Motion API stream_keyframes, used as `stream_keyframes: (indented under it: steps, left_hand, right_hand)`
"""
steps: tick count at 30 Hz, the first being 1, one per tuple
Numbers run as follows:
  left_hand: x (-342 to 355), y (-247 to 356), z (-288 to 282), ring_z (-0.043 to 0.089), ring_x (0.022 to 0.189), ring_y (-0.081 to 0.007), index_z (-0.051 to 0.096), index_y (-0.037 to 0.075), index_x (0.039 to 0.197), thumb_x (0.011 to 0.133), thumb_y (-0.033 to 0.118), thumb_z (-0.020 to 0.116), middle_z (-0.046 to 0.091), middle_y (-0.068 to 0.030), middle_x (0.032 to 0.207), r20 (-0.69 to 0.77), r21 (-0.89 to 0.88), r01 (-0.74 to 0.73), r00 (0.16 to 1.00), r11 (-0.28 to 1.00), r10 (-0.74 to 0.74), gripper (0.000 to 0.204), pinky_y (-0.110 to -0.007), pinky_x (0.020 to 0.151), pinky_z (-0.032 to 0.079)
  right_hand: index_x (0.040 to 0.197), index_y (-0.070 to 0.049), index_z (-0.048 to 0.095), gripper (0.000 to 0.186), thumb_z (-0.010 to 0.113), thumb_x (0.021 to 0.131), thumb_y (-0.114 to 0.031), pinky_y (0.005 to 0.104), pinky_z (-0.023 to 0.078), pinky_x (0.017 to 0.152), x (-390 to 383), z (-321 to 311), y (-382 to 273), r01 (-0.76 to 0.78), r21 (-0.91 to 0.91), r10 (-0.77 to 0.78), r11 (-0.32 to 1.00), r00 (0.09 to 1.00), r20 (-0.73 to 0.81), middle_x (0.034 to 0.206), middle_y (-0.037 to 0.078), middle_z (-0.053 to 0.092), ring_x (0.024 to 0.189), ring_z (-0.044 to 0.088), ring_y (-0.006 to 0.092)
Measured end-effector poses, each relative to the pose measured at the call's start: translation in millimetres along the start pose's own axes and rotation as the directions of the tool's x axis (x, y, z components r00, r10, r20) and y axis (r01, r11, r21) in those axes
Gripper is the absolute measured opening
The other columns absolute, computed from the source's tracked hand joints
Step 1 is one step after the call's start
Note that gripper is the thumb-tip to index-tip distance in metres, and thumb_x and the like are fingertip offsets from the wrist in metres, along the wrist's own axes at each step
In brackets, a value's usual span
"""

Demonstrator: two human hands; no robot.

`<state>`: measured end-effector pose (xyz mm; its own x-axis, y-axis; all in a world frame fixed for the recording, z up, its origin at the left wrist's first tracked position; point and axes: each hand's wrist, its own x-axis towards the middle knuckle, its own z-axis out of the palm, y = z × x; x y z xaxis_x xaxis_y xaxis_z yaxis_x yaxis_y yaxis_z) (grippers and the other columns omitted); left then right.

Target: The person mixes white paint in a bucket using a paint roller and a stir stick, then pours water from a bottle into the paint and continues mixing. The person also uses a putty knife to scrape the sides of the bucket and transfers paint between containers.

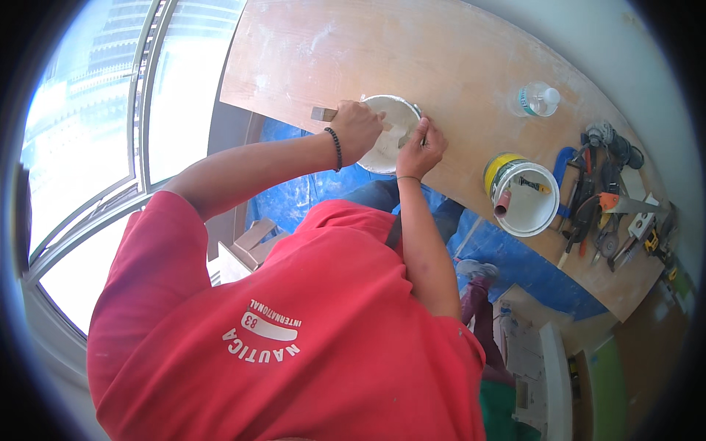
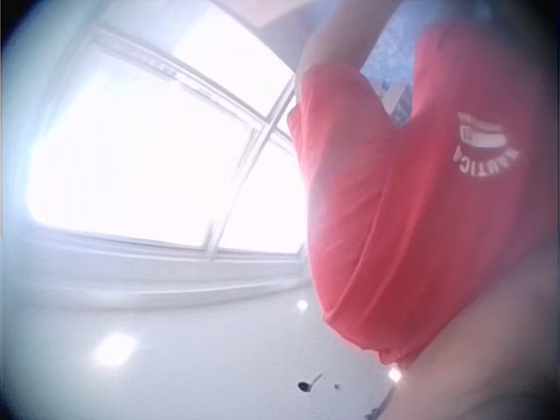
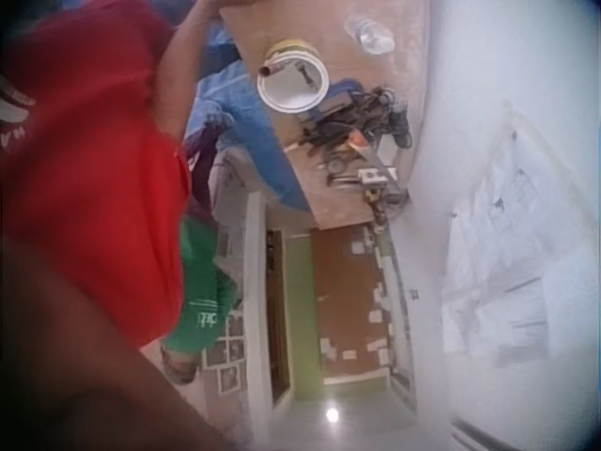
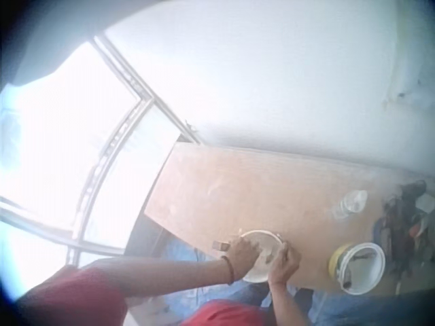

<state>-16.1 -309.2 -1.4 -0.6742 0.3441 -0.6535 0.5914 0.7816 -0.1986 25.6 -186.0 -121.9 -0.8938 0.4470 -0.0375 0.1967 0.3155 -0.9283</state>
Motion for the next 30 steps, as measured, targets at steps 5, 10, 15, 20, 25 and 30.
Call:
stream_keyframes:
  steps: [5, 10, 15, 20, 25, 30]
  left_hand:
    - [33, 16, 8, 0.072, 0.092, -0.0301, 0.066, 0.009, 0.136, 0.092, 0.022, 0.07, 0.072, -0.0151, 0.102, 0.039, 0.333, -0.045, 0.999, 0.942, 0.034, 0.046, -0.046, 0.067, 0.056]
    - [35, 20, 38, 0.074, 0.096, -0.031, 0.067, 0.004, 0.137, 0.094, 0.019, 0.069, 0.076, -0.0083, 0.104, 0.234, 0.102, 0.012, 0.972, 0.995, -0.035, 0.046, -0.052, 0.069, 0.06]
    - [22, 16, 44, 0.078, 0.091, -0.0251, 0.075, 0.008, 0.129, 0.102, 0.022, 0.057, 0.079, -0.0122, 0.105, 0.316, -0.166, 0.044, 0.949, 0.985, 0.01, 0.035, -0.048, 0.067, 0.061]
    - [18, -7, 23, 0.079, 0.084, -0.0298, 0.076, 0.007, 0.122, 0.104, 0.025, 0.05, 0.079, -0.0173, 0.097, 0.531, -0.424, 0.248, 0.847, 0.871, 0.017, 0.037, -0.045, 0.071, 0.061]
    - [2, -14, 16, 0.078, 0.081, -0.0309, 0.077, 0.004, 0.106, 0.099, 0.024, 0.058, 0.077, -0.0209, 0.093, -0.076, -0.222, 0.156, 0.981, 0.962, -0.177, 0.028, -0.047, 0.068, 0.06]
    - [-7, 32, 26, 0.078, 0.084, -0.0288, 0.078, 0.006, 0.102, 0.094, 0.017, 0.061, 0.077, -0.0154, 0.086, -0.22, 0.018, 0.177, 0.961, 0.984, -0.168, 0.022, -0.043, 0.067, 0.059]
  right_hand:
    - [0.114, -0.008, 0.081, 0.028, 0.059, 0.108, -0.024, 0.0434, 0.05, 0.095, -1, 1, 0, 0.058, -0.024, -0.059, 0.998, 0.998, -0.037, 0.108, 0.008, 0.078, 0.104, 0.066, 0.031]
    - [0.113, -0.009, 0.081, 0.029, 0.059, 0.109, -0.026, 0.0427, 0.05, 0.094, -1, 4, 3, 0.073, -0.036, -0.075, 0.997, 0.995, -0.063, 0.11, 0.007, 0.078, 0.104, 0.066, 0.03]
    - [0.113, -0.01, 0.081, 0.031, 0.057, 0.109, -0.028, 0.0434, 0.05, 0.094, -4, 6, -1, 0.057, -0.019, -0.059, 0.998, 0.995, -0.085, 0.111, 0.007, 0.078, 0.105, 0.065, 0.0306]
    - [0.113, -0.01, 0.081, 0.031, 0.057, 0.11, -0.028, 0.044, 0.05, 0.094, -4, 3, 0, 0.088, 0.016, -0.087, 0.996, 0.993, -0.079, 0.111, 0.007, 0.078, 0.104, 0.065, 0.0309]
    - [0.112, -0.01, 0.082, 0.03, 0.056, 0.109, -0.026, 0.0439, 0.049, 0.095, -7, 2, 1, 0.043, -0.016, -0.043, 0.999, 0.998, -0.042, 0.112, 0.006, 0.077, 0.102, 0.065, 0.0314]
    - [0.113, -0.009, 0.081, 0.032, 0.055, 0.109, -0.027, 0.0449, 0.049, 0.095, -2, 3, -2, 0.055, -0.016, -0.055, 0.998, 0.998, -0.044, 0.111, 0.008, 0.077, 0.102, 0.064, 0.032]
